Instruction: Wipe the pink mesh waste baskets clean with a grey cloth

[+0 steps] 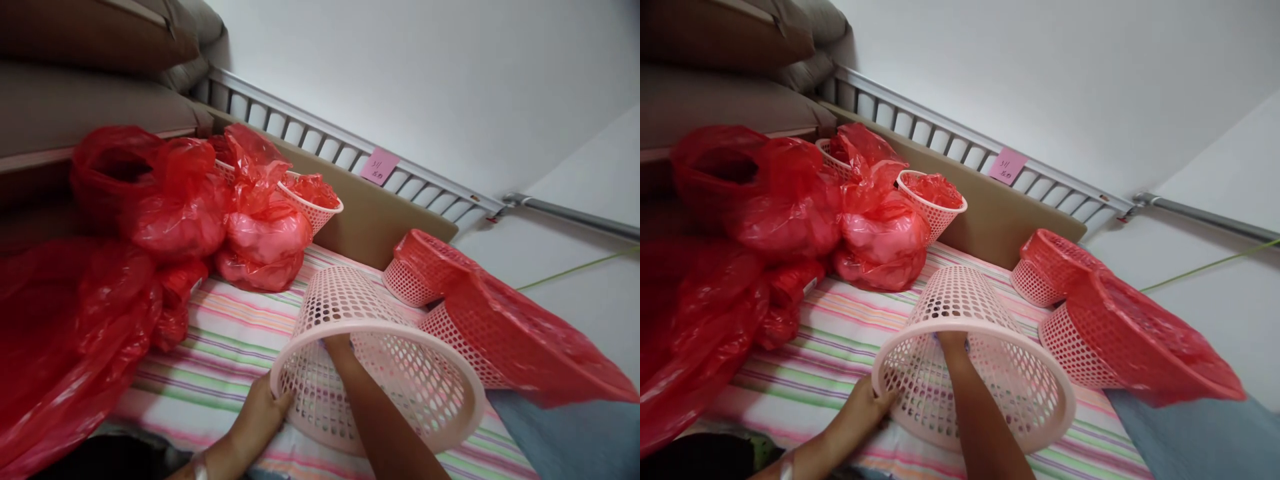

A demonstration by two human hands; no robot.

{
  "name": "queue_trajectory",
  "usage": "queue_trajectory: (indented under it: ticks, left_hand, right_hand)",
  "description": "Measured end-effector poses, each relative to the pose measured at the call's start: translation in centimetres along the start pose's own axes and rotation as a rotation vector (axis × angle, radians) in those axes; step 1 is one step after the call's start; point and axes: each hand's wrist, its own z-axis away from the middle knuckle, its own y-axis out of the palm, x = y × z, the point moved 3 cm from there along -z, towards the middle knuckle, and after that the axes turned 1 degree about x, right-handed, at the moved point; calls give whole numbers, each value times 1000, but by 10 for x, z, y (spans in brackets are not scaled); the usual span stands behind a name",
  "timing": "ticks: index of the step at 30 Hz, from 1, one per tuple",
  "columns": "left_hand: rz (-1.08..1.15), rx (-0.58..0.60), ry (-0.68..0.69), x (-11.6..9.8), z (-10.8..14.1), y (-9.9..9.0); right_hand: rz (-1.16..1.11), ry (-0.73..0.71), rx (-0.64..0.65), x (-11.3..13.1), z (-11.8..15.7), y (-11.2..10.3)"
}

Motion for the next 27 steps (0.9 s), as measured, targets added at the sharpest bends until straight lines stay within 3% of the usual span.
queue_trajectory:
  ticks: [2,5,8,12,15,17,19,23,27]
  left_hand:
    - [23,17,-76,11,0,9]
    - [50,-10,-66,13,-3,14]
    - [56,-24,-55,11,-4,15]
    - [48,-26,-17,6,-2,14]
    - [31,-32,50,-2,-1,10]
    - [-7,-37,112,-10,-1,6]
    - [-75,-34,168,-19,-2,2]
    - [-225,-15,198,-32,-6,-5]
    - [-289,19,212,-42,-12,-11]
  right_hand:
    - [11,-11,7,0,7,-2]
    - [31,7,11,1,33,-5]
    - [66,19,17,1,81,-6]
    - [95,-80,55,-2,157,-3]
    - [71,-144,75,-5,186,-5]
    - [82,-137,70,-6,181,-8]
    - [111,-94,49,-7,159,-11]
    - [154,9,-4,-8,90,-15]
    - [125,-4,-13,-10,30,-12]
